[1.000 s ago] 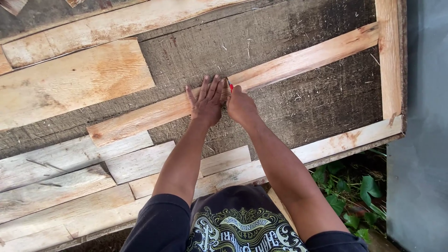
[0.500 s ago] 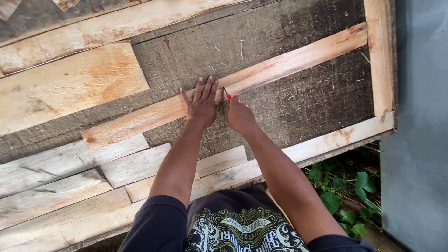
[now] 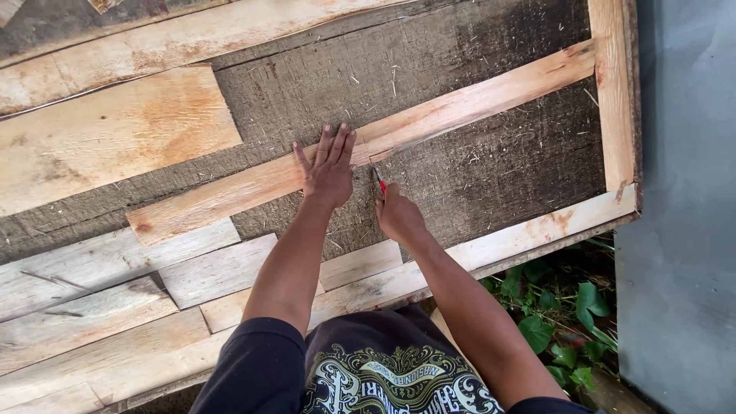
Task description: The person uses a red utility knife to cut a long wooden plank into smaller pieces on a wooden workbench. The person repeatedly scores and snaps the wood, then trims the edges to create smaller rectangular pieces.
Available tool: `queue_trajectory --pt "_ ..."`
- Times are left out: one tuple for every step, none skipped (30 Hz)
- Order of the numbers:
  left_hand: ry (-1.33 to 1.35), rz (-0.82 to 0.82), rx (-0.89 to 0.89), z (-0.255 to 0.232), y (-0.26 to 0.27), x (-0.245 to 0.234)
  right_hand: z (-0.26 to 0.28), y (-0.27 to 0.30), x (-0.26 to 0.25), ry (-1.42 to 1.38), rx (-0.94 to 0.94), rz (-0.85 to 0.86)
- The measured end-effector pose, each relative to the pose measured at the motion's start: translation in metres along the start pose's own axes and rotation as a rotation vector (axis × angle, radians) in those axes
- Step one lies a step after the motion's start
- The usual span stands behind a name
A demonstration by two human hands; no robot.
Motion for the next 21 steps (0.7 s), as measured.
queue_trajectory --pt "0.001 -0.002 0.002 0.000 -0.001 0.000 -0.001 0.002 -0.002 0.001 0.001 -0.002" --pt "-0.004 -0.006 0.003 0.000 -0.002 -0.001 -0.001 0.003 -0.004 -0.004 -0.009 0.000" --pt "-0.011 -0.005 0.001 0.001 0.000 0.001 -0.001 0.006 -0.003 -0.013 -0.018 0.007" --pt "-0.011 -0.002 0.000 0.001 0.000 0.003 -0.009 0.002 0.005 -0.013 -0.017 0.010" --pt "-0.005 -0.005 0.005 0.001 -0.001 0.002 -0.017 -0.003 0.006 -0.073 0.000 -0.057" --pt "0.001 -0.009 0.010 0.002 -0.002 0.001 -0.025 -0.008 0.007 -0.134 0.016 -0.124" --pt "0.001 -0.010 0.005 0.002 -0.001 0.000 -0.021 -0.009 0.003 -0.133 0.012 -0.123" --pt "0.014 -0.013 0.015 0.001 0.000 -0.001 -0.020 -0.009 -0.008 -0.233 0.028 -0.202" --pt "0.024 -0.017 0.025 0.001 -0.001 -0.004 -0.019 -0.008 -0.019 -0.336 0.044 -0.283" --pt "0.019 -0.020 0.021 0.002 -0.001 -0.003 -0.022 -0.021 -0.021 -0.339 0.038 -0.283" --pt "0.015 -0.022 0.030 0.002 -0.002 -0.001 -0.029 -0.031 -0.027 -0.331 0.059 -0.345" --pt "0.011 -0.023 0.038 0.003 -0.003 0.002 -0.035 -0.042 -0.034 -0.323 0.080 -0.407" --pt "0.002 -0.024 0.035 0.002 -0.001 -0.002 -0.035 -0.054 -0.038 -0.332 0.076 -0.407" --pt "0.013 -0.034 0.037 0.002 0.000 -0.006 -0.035 -0.065 -0.044 -0.316 0.079 -0.441" --pt "0.027 -0.043 0.039 0.000 0.000 -0.009 -0.037 -0.076 -0.051 -0.299 0.084 -0.473" --pt "0.020 -0.043 0.036 0.001 -0.001 -0.008 -0.031 -0.080 -0.058 -0.305 0.081 -0.472" --pt "-0.024 -0.102 0.043 0.000 -0.001 -0.010 -0.028 -0.085 -0.063 -0.321 0.099 -0.453" --pt "-0.069 -0.161 0.051 0.000 -0.002 -0.013 -0.025 -0.090 -0.068 -0.335 0.117 -0.433" --pt "-0.073 -0.156 0.048 0.002 -0.002 -0.016 -0.022 -0.093 -0.071 -0.340 0.117 -0.428" --pt "-0.074 -0.156 0.047 0.004 -0.003 -0.020 -0.021 -0.095 -0.073 -0.321 0.136 -0.433" --pt "-0.073 -0.151 0.044 0.006 -0.001 -0.021 -0.020 -0.097 -0.075 -0.300 0.156 -0.432"
Point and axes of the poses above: each hand's wrist, its own y-axis away from the middle knuckle, its own x-axis out of the palm, z = x × y, the point moved 8 cm from there along -y, towards the middle knuckle, and after that the axes turned 6 degrees about y, right-handed, at the moved point
